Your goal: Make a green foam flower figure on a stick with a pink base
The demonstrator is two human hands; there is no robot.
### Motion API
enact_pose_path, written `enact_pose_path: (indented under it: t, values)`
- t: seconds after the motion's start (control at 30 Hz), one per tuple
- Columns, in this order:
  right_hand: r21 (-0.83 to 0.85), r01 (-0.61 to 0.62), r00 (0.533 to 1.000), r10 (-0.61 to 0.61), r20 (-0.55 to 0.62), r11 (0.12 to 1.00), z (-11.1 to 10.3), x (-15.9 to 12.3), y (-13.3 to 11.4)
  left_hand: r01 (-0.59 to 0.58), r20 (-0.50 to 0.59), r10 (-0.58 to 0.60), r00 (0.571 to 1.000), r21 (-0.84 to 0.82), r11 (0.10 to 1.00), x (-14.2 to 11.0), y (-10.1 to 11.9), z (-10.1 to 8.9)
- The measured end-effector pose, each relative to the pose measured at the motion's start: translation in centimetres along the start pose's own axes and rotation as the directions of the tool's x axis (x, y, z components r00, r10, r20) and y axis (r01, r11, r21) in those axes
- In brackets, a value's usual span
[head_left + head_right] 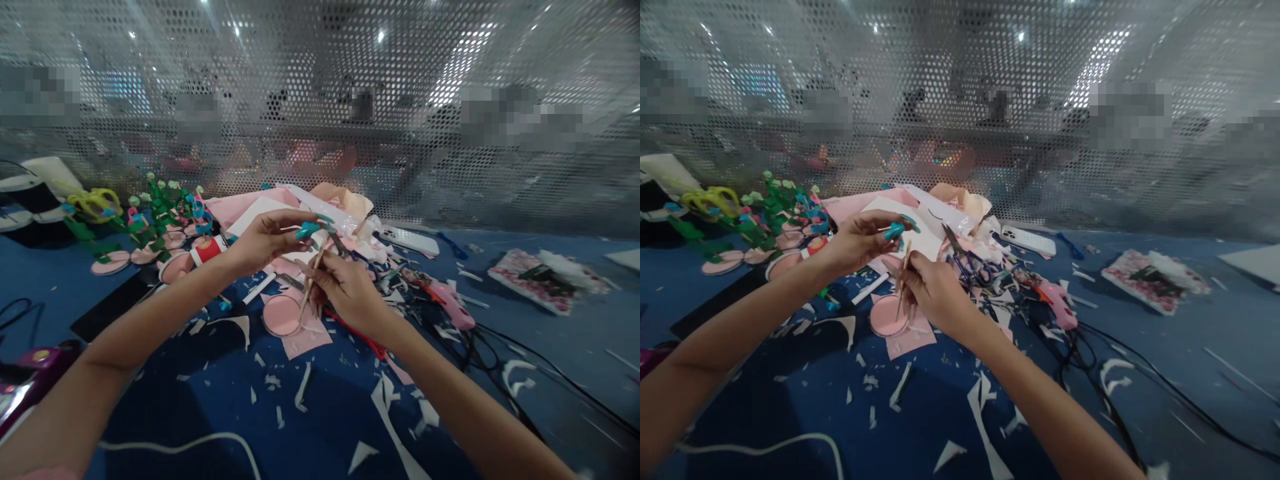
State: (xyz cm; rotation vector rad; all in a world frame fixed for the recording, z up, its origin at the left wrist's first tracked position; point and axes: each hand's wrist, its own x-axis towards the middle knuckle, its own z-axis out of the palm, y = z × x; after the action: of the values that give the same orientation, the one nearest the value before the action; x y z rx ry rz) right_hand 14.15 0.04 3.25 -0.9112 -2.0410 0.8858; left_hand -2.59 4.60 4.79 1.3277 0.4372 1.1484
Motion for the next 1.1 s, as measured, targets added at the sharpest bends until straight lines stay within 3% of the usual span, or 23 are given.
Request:
enact_pose_path:
  t: [0.07, 0.13, 0.3, 0.5, 0.67, 0.93, 1.1]
  values:
    - [0.002, 0.005, 1.0, -0.005, -0.007, 1.0, 0.0, 0.0, -0.1, 0.126, 0.001, -0.127, 0.992, -0.104, 0.986, -0.1, 0.1, 0.0]
    - [0.011, 0.003, 1.0, -0.003, -0.02, 1.0, 0.0, -0.1, -0.2, 0.173, -0.016, -0.178, 0.984, -0.173, 0.97, 0.0, 0.1, 0.0]
    - [-0.007, 0.006, 1.0, -0.006, -0.02, 1.0, 0.0, 0.0, -0.1, 0.126, -0.057, -0.137, 0.989, -0.17, 0.977, 0.2, -0.1, -0.6]
    - [-0.06, 0.029, 1.0, -0.029, 0.005, 0.998, -0.1, -0.1, -0.1, 0.037, 0.012, -0.036, 0.999, -0.143, 0.989, 0.5, -0.4, -1.2]
    - [-0.17, 0.034, 0.999, -0.031, 0.024, 0.985, 0.0, -0.2, -0.1, 0.046, 0.061, -0.038, 0.997, -0.144, 0.988, 0.4, -0.9, -1.2]
    - [-0.19, 0.005, 0.998, -0.017, -0.062, 0.982, 0.6, 0.1, 1.2, -0.008, 0.028, 0.013, 1.0, -0.17, 0.985, 0.4, -1.6, -1.0]
    - [-0.08, -0.096, 0.983, 0.082, -0.162, 0.992, 0.7, 0.6, 2.6, 0.152, 0.187, -0.119, 0.975, -0.175, 0.973, 0.2, -2.7, -1.7]
